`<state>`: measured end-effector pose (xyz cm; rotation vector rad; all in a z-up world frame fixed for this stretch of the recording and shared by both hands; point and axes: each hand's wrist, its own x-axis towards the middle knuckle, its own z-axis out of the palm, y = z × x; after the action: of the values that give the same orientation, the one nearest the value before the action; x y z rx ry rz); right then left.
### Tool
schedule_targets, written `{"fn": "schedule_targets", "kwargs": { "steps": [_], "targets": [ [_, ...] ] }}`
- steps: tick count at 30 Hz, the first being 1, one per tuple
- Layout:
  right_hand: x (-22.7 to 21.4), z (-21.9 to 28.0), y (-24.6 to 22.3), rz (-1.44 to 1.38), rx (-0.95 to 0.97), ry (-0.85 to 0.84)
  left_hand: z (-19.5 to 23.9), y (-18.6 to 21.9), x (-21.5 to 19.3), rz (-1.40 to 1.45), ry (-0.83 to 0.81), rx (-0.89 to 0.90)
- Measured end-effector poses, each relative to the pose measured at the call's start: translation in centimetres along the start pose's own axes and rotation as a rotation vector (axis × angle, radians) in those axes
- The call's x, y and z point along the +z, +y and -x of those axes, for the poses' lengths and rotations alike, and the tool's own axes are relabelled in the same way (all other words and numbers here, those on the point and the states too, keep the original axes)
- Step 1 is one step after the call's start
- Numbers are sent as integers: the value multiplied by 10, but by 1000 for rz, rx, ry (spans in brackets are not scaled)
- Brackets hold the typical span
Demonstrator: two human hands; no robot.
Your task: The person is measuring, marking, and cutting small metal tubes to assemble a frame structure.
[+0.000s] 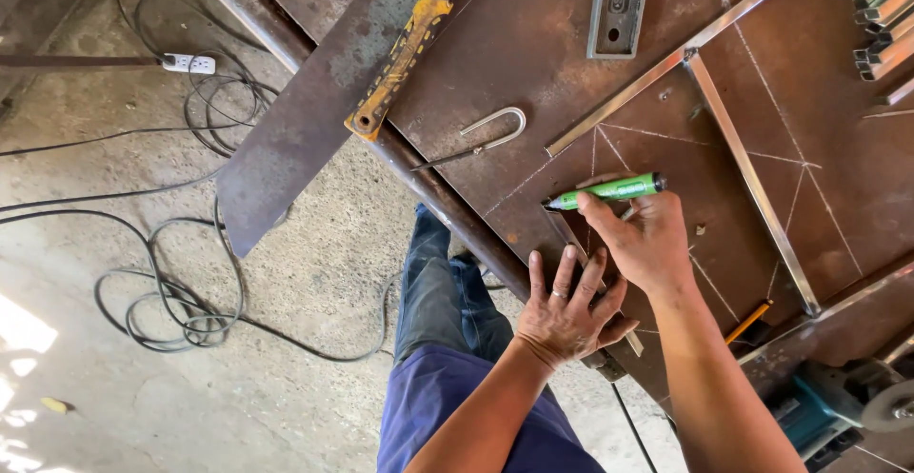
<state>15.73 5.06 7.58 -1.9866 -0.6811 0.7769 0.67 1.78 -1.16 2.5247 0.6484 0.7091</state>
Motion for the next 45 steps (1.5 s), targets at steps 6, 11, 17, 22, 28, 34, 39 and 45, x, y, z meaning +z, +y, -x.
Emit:
{"fn": "schedule_targets", "kwargs": {
  "steps": [6,11,17,22,28,34,39,45],
  "targets": [
    [1,-2,-14,44,-11,6,0,1,1,-11,4,5],
    [-7,-2,-16,162,-120,52,-4,0,-1,-36,14,16],
    [-38,28,-39,-115,-153,99,-13,-3,-28,63,-206,43],
    [-80,111,-53,-35,146,406,-9,0,-25,43,-193,76],
    [-151,245,-9,-459,190,670,14,3,-8,-122,-238,143],
    [-184,346,43,-509,239,853,-16,91,-34,-5,-68,258],
    [-167,372,70,-380,391,897,-22,190,40,76,-79,486],
    [-143,386,106,-311,285,1016,-9,204,146,-177,-667,165]
  ]
}}
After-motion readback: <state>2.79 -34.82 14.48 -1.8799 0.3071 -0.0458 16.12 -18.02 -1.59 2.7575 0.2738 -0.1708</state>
